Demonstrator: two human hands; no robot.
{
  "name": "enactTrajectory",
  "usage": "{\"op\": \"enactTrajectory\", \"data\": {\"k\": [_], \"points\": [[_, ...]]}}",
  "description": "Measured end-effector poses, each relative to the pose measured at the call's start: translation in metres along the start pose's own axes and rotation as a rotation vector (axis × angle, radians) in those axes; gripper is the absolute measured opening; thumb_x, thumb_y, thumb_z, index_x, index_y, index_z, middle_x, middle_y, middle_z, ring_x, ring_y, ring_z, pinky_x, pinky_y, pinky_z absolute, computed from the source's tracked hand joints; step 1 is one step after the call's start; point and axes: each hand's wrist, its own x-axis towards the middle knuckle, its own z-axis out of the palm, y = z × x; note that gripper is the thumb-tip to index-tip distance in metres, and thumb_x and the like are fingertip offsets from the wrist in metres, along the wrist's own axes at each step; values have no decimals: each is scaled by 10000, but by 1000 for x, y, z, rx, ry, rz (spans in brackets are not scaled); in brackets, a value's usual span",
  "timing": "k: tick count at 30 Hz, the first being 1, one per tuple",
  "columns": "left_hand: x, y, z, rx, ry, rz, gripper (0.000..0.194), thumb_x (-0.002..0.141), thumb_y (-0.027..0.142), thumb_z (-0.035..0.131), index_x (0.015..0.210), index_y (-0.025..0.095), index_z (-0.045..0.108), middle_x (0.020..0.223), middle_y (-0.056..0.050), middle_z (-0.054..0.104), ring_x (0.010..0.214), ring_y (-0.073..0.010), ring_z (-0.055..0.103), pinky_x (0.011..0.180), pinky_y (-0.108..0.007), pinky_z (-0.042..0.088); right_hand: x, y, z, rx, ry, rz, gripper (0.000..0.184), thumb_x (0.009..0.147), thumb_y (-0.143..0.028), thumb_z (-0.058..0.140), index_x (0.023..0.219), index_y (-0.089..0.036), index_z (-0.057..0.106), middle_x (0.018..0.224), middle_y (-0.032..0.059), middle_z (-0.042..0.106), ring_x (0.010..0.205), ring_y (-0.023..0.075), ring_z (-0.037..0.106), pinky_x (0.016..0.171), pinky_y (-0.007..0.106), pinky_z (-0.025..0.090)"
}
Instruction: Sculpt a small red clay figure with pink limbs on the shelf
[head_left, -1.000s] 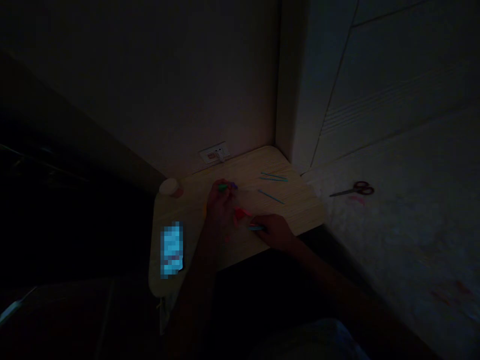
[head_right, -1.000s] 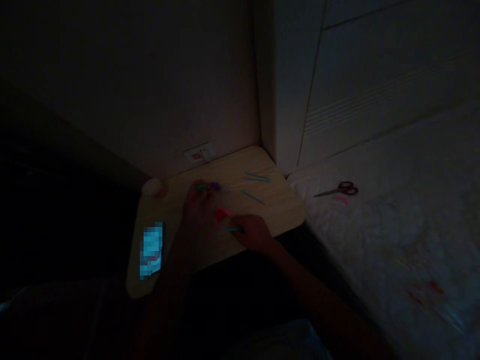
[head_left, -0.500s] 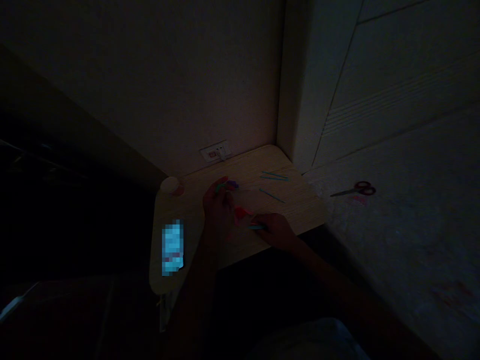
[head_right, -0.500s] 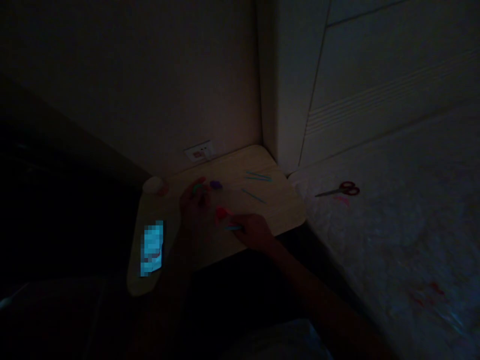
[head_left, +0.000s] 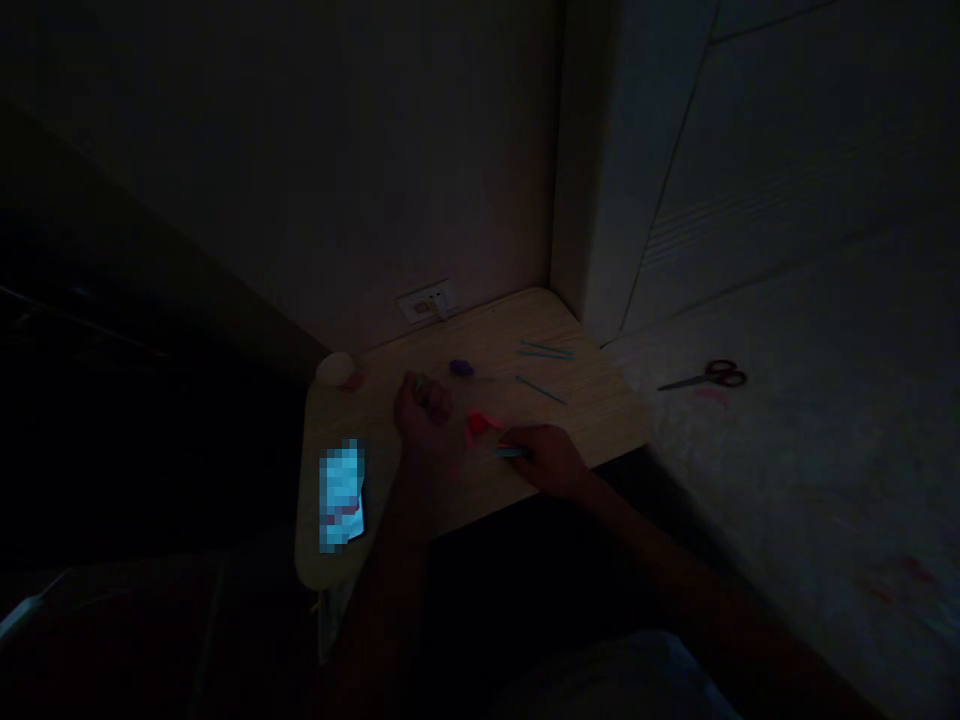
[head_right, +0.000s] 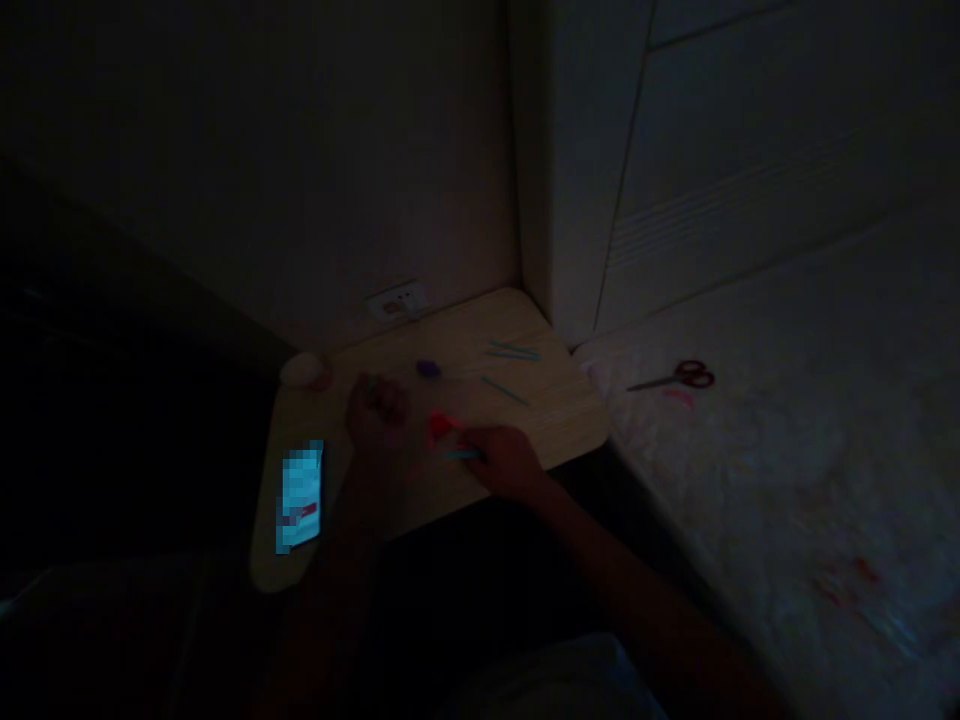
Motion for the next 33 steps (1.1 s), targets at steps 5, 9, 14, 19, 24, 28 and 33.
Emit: {"op": "enactTrajectory", "data": {"k": [5,9,14,19,24,28,33], "points": [[2,-1,-1,-63,-90,6,349,925,245,628,631,184,450,516,78,332,418,-47,335,407,-184,272,0,-1,-2,-14,-8,11,193,915,-283,608,1004,-224,768,985,53,795,886,230,720,758,296,429],[3,-7,-4,-2,-92,48,165,785,121,724,896,176,615,668,54,567,511,-42,482,446,-156,326,0,-1,-1,-8,1,11,207,923,-285,600,1017,-225,774,1002,54,799,881,227,723,757,296,430],[2,-8,-6,57,-36,113,296,629,9,718,831,188,596,853,6,704,686,-87,635,588,-174,451,0,0,0,-4,15,8,192,926,-296,609,1002,-228,772,977,47,797,881,231,725,754,296,426],[-6,-1,1,-13,-209,157,164,664,102,671,669,177,526,614,32,454,555,-84,470,535,-205,398,0,-1,-1,-1,4,2,186,914,-285,609,990,-225,767,961,48,794,875,232,725,752,299,430],[-15,8,7,-125,-184,168,454,841,292,616,534,202,294,536,49,302,472,-83,346,505,-247,377,0,0,-1,-4,5,-1,189,904,-266,611,1003,-229,768,1001,48,798,903,237,730,777,305,442],[-19,12,7,-156,11,153,643,1008,387,525,552,216,105,451,90,85,374,-68,85,389,-240,192,-1,1,1,-5,1,-9,181,914,-271,624,1016,-236,770,1001,40,798,908,233,728,787,306,455],[-18,12,9,-157,-41,68,553,982,345,629,592,205,262,480,100,205,370,-53,171,375,-209,192,0,-1,1,-9,25,-67,216,963,-312,616,1090,-243,778,1117,57,773,984,219,713,834,299,473]]}}
